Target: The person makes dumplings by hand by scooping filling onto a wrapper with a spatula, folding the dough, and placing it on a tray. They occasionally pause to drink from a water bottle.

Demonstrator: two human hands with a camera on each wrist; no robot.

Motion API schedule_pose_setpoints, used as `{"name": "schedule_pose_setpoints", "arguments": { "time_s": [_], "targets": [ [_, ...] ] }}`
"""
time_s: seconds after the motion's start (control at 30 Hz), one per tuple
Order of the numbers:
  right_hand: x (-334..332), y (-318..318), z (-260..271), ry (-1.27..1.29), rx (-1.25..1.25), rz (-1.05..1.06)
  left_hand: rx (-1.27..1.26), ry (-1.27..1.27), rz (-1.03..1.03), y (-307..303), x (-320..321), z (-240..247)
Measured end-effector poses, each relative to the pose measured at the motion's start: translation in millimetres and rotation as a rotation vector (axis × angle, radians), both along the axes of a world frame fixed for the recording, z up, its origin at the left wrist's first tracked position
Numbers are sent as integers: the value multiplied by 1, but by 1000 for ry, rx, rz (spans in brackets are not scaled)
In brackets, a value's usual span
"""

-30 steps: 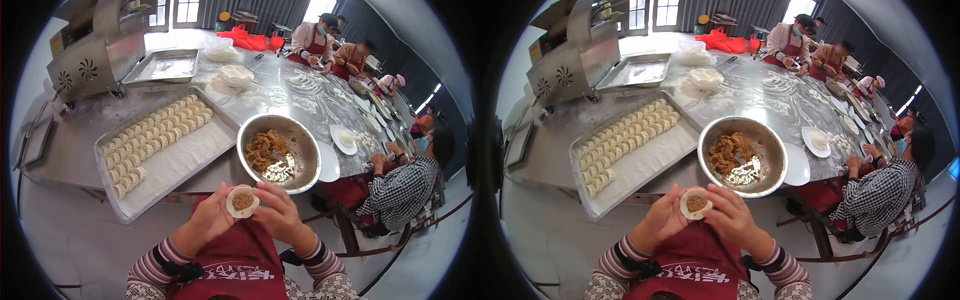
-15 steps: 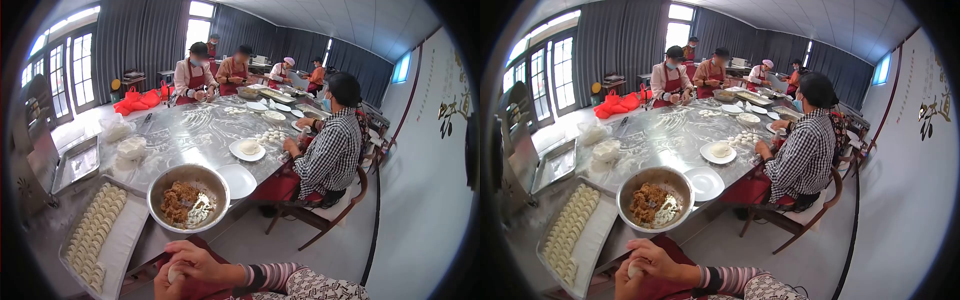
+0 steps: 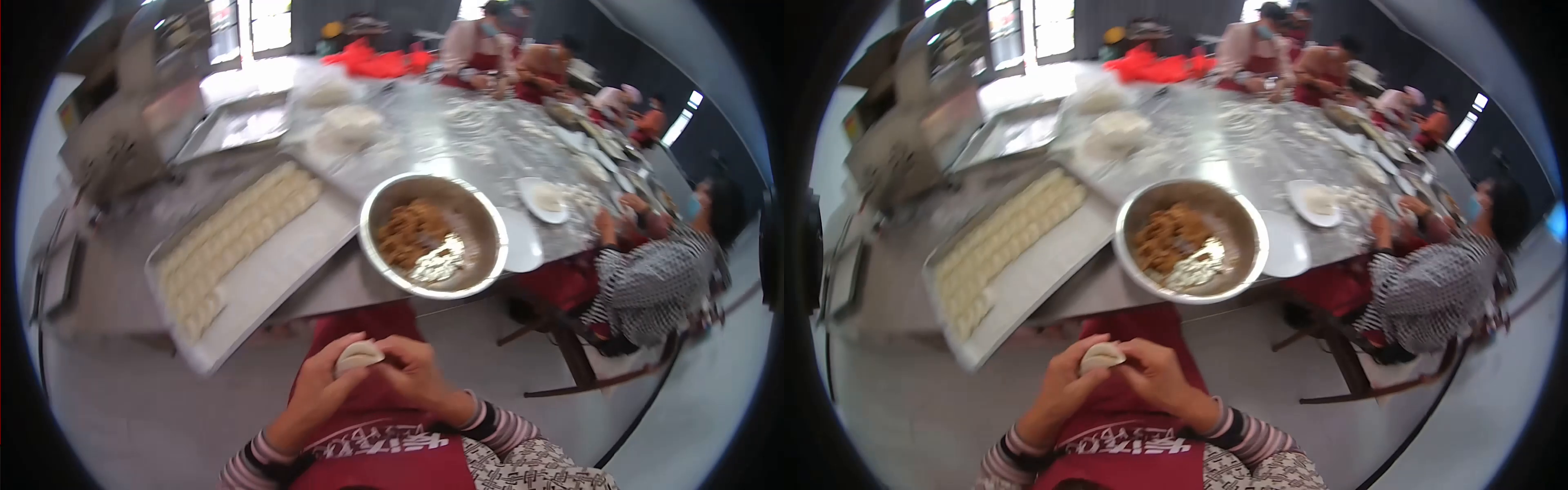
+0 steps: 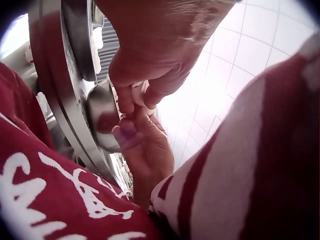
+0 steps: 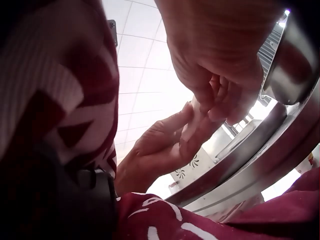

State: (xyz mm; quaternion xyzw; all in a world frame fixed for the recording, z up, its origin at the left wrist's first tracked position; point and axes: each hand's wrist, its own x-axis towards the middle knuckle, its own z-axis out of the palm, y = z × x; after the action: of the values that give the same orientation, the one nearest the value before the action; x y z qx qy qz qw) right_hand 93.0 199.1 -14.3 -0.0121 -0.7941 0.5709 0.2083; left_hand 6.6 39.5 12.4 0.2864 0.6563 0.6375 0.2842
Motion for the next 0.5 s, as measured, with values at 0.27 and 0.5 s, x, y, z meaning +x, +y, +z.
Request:
{"name": "schedule_pose_setpoints", "arguments": {
  "time_s": [0.27,0.5],
  "targets": [
    [-4,0,-7,-47,-113,-25,156,-116,85,1,-3,-18],
    [-7,-3,1,-63,27,-70,179,-63,174,6,-1,-25]
  ]
}}
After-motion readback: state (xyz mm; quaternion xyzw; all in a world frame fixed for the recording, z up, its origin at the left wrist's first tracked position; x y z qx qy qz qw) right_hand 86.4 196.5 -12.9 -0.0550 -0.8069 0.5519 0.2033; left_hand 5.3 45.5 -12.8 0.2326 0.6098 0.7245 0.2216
